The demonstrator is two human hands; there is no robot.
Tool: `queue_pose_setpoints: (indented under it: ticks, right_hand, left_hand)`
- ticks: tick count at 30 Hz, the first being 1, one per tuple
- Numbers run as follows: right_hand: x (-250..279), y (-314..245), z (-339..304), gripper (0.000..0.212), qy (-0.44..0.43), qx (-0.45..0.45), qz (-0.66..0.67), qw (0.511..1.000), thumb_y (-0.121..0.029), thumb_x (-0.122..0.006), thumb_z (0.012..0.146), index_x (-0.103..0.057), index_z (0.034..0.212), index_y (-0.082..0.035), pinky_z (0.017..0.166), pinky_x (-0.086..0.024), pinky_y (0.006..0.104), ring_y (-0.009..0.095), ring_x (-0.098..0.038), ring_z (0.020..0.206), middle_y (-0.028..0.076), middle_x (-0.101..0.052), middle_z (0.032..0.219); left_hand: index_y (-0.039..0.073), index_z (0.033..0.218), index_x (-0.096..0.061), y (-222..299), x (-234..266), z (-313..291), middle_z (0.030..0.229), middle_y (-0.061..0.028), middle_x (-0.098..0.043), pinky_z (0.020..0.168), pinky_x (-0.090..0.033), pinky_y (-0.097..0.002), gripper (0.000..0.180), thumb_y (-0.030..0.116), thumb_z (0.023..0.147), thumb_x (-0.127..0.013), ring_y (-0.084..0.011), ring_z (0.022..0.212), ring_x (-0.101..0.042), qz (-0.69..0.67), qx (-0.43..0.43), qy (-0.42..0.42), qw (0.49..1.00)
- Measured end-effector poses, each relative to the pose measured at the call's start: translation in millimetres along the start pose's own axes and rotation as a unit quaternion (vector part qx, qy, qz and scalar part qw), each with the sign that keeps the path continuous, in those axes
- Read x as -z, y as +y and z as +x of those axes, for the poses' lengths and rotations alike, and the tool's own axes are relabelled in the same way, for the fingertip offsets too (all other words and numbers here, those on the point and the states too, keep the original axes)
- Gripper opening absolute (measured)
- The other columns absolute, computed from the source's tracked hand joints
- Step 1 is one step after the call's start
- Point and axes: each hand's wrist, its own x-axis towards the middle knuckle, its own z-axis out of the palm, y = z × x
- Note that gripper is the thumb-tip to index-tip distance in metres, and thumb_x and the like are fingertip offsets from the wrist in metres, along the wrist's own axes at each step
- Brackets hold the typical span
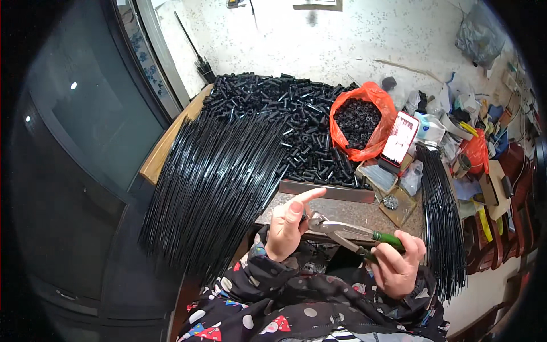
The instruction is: The recorder is assembling small metallic components onto long black flexible cables at a production workbench.
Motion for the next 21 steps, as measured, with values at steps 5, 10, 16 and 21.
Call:
queue_pose_setpoints:
  ticks: [5,10,16,21]
  right_hand:
    - [4,10,8,0.018,-0.162,-0.097,0.415,0.89,-0.011,-0.052,0.064,-0.053,0.075,0.004,0.061,-0.041,0.0319,0.027,-0.05,0.073,0.012,-0.051,0.081]
    - [-52,-3,-39,0.025,-0.213,-0.381,0.894,0.104,-0.015,-0.038,0.077,-0.042,0.092,0.005,0.047,-0.046,0.032,0.026,-0.055,0.058,0.017,-0.051,0.064]
    - [-37,-3,6,0.044,-0.203,-0.254,0.416,0.849,-0.001,-0.057,0.056,-0.04,0.097,-0.001,0.049,-0.039,0.0259,0.013,-0.048,0.054,0.009,-0.05,0.072]
    - [-20,20,9,0.026,-0.143,-0.126,0.27,0.944,0.0,-0.048,0.061,-0.045,0.086,0.002,0.05,-0.038,0.0296,0.023,-0.049,0.056,0.012,-0.05,0.064]
  left_hand:
    - [-0.005,0.091,-0.05,-3,5,1,0.049,0.0017,-0.04,0.037,-0.021,-0.0156,0.053,0.042,0.077,-0.03,-0.0026,0.042,-0.03,-0.039,-0.027,-0.022,0.999]
    - [-0.006,0.083,-0.053,9,-7,7,0.047,0.0006,-0.041,0.041,-0.024,-0.0184,0.054,0.042,0.077,-0.03,-0.0047,0.042,-0.032,0.007,-0.022,-0.05,0.999]
    - [-0.002,0.089,-0.051,7,2,3,0.048,0.0073,-0.036,0.041,-0.022,-0.0159,0.036,0.028,0.071,-0.052,-0.001,0.044,-0.029,0.052,-0.056,-0.054,0.996]
    - [0.0,0.089,-0.052,2,-11,5,0.055,0.0063,-0.042,0.042,-0.025,-0.0157,0.034,0.029,0.073,-0.05,-0.0009,0.048,-0.032,-0.006,-0.046,-0.031,0.998]
